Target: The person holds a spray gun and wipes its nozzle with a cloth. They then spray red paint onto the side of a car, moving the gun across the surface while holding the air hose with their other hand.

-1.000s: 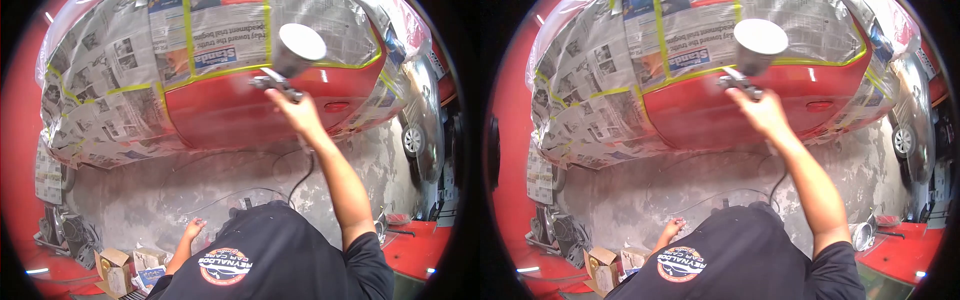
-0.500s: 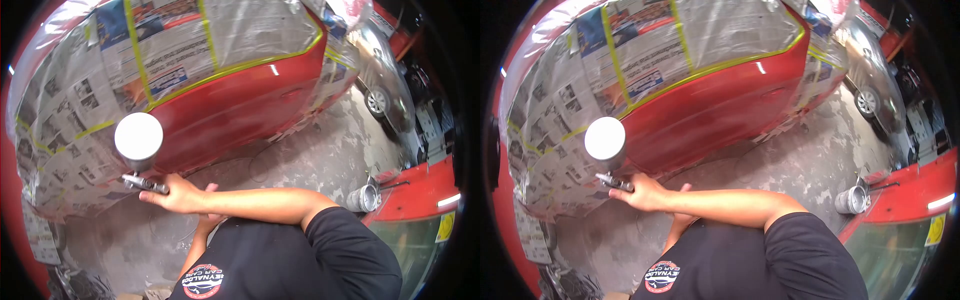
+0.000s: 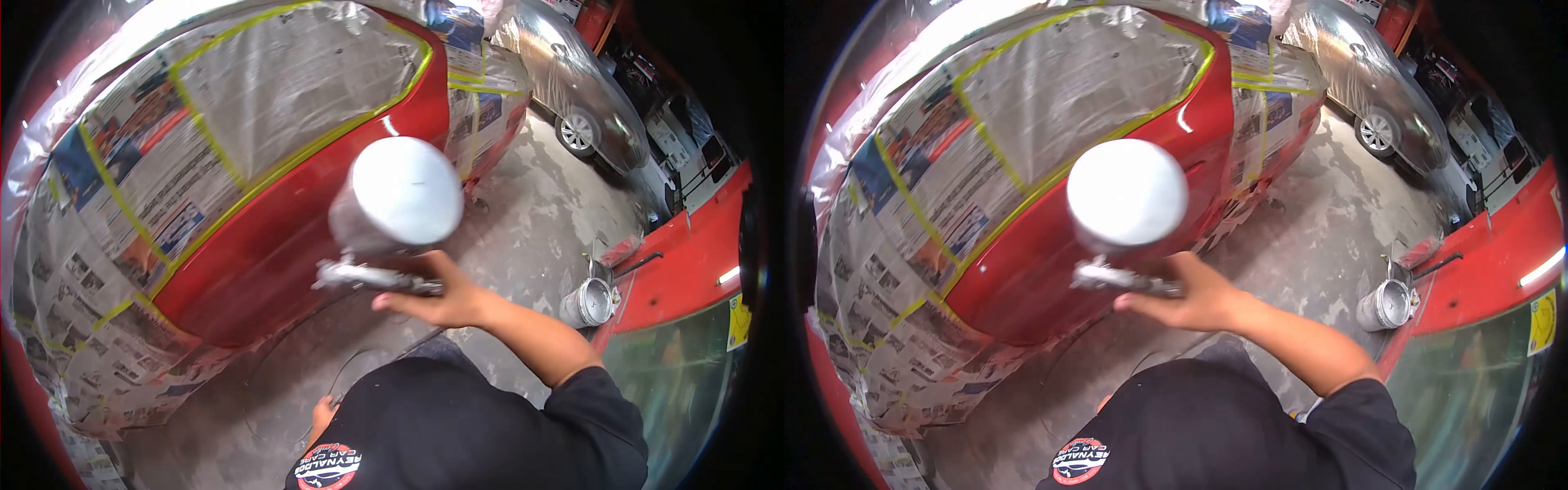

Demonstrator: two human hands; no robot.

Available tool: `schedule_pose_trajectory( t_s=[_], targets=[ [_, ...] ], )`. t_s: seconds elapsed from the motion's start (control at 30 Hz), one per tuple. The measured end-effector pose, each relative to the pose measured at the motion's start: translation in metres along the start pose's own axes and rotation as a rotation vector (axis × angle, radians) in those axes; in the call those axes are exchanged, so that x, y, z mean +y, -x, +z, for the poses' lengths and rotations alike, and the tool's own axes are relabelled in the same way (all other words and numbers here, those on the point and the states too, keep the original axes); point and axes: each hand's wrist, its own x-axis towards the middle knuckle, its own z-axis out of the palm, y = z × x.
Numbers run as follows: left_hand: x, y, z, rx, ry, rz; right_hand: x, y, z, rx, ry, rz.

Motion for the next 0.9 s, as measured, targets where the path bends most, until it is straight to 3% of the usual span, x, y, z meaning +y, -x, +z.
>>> schedule_pose_trajectory(
  t_s=[0.07,0.13,0.3,0.4,0.43,0.5,0.57,0.77,0.87,0.9],
  targets=[
    [0.047,0.004,-0.012,-0.03,-0.001,-0.108,0.037,0.016,-0.058,0.199,-0.076,-0.035],
    [0.075,-0.002,0.008,0.015,-0.001,-0.127,0.086,0.027,-0.123,0.354,0.056,-0.107],
    [0.154,-0.025,0.064,0.078,-0.017,-0.235,0.178,0.043,-0.271,0.573,-0.181,0.188],
    [0.21,-0.055,0.066,0.018,-0.064,-0.243,0.214,0.038,-0.334,0.707,-0.286,0.133],
    [0.294,-0.071,0.046,0.119,-0.06,-0.201,0.23,0.034,-0.363,0.724,-0.278,0.15],
    [0.349,-0.09,0.033,0.073,-0.002,-0.225,0.238,0.025,-0.388,0.766,-0.263,0.162],
    [0.351,-0.099,0.033,0.022,0.017,-0.178,0.245,0.016,-0.402,0.773,-0.251,0.174],
    [0.4,-0.118,0.019,-0.003,0.085,-0.318,0.245,-0.009,-0.417,0.756,-0.232,0.157],
    [0.353,-0.114,0.029,0.012,-0.042,-0.103,0.239,-0.02,-0.418,0.755,-0.245,0.136],
    [0.352,-0.112,0.028,0.005,-0.006,-0.127,0.236,-0.024,-0.417,0.766,-0.231,0.124]
  ],
)
